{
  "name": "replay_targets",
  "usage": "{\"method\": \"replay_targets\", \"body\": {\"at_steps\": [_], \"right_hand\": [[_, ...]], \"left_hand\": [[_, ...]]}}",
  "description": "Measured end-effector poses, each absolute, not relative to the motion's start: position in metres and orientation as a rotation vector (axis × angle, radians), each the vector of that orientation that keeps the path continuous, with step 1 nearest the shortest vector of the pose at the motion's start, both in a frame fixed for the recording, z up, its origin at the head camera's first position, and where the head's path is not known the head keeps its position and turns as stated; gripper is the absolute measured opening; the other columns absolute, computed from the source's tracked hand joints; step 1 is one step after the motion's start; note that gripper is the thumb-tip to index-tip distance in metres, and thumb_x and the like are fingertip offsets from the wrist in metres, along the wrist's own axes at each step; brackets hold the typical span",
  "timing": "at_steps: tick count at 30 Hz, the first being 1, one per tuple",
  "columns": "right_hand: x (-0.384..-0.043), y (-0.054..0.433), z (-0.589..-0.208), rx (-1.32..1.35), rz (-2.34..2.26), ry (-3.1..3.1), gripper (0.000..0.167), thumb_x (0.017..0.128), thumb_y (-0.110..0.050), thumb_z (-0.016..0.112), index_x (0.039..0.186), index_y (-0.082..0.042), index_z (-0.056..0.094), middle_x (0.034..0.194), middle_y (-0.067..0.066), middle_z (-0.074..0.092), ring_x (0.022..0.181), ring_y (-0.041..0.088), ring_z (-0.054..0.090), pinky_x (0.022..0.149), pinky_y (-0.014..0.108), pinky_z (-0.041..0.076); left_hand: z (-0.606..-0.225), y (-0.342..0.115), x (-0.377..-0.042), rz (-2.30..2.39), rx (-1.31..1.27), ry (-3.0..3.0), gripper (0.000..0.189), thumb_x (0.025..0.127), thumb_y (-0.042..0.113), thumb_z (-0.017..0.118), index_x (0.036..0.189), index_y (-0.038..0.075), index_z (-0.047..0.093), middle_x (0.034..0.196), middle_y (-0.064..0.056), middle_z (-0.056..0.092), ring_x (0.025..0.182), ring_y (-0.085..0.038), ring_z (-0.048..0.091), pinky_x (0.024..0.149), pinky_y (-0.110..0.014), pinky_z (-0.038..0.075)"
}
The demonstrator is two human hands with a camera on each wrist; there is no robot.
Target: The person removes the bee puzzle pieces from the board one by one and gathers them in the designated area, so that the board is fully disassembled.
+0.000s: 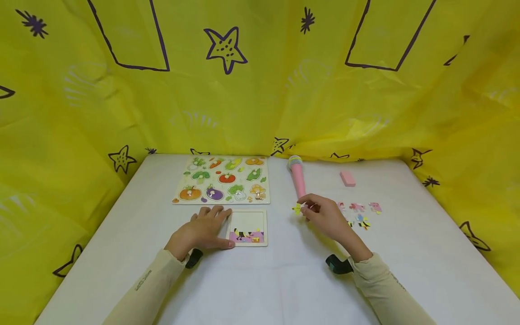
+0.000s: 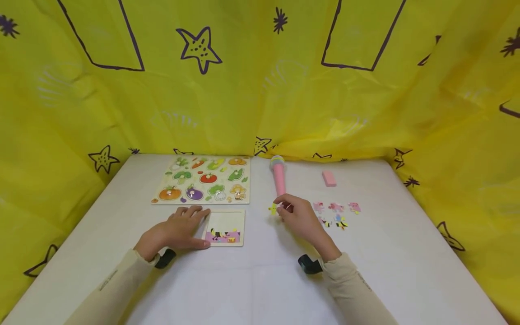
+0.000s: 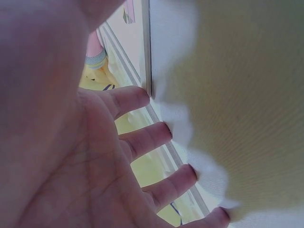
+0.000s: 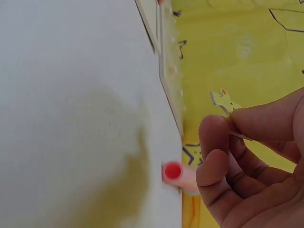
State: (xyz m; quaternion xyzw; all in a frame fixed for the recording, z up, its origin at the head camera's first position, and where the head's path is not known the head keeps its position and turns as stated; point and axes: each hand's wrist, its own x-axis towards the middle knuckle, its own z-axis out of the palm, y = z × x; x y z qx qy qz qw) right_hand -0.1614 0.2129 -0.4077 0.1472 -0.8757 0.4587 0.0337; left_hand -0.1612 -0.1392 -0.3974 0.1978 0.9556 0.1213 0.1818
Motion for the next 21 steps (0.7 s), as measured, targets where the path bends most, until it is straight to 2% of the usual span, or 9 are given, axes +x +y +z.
{"method": "replay_targets", "body": {"at_steps": [6,15,21], "right_hand": [[-0.156,0.235,-0.405,0.377,1.350,-2.705,0.018,0.103,0.000,0.067,0.120,-0.001,0.075,0.082,0.011,0.069,0.077,0.031,0.067,0.063,0.028,0.049],[-0.151,0.264,-0.405,0.319,1.304,-2.725,0.019,0.104,-0.002,0.066,0.122,0.000,0.073,0.090,0.012,0.070,0.079,0.029,0.068,0.064,0.028,0.051],[-0.146,0.285,-0.405,0.255,1.291,-2.734,0.021,0.105,-0.001,0.064,0.125,0.002,0.071,0.087,0.015,0.068,0.073,0.029,0.064,0.058,0.027,0.048]], "left_hand": [[-0.397,-0.139,-0.161,0.353,0.559,2.696,0.096,0.092,0.052,0.083,0.164,0.005,0.040,0.168,-0.023,0.033,0.149,-0.055,0.029,0.118,-0.075,0.024],[-0.401,-0.141,-0.161,0.360,0.557,2.697,0.097,0.091,0.052,0.083,0.164,0.005,0.039,0.168,-0.022,0.033,0.149,-0.054,0.029,0.119,-0.075,0.024],[-0.398,-0.140,-0.160,0.375,0.568,2.693,0.097,0.091,0.051,0.083,0.164,0.005,0.039,0.168,-0.023,0.032,0.149,-0.054,0.029,0.118,-0.076,0.023]]}}
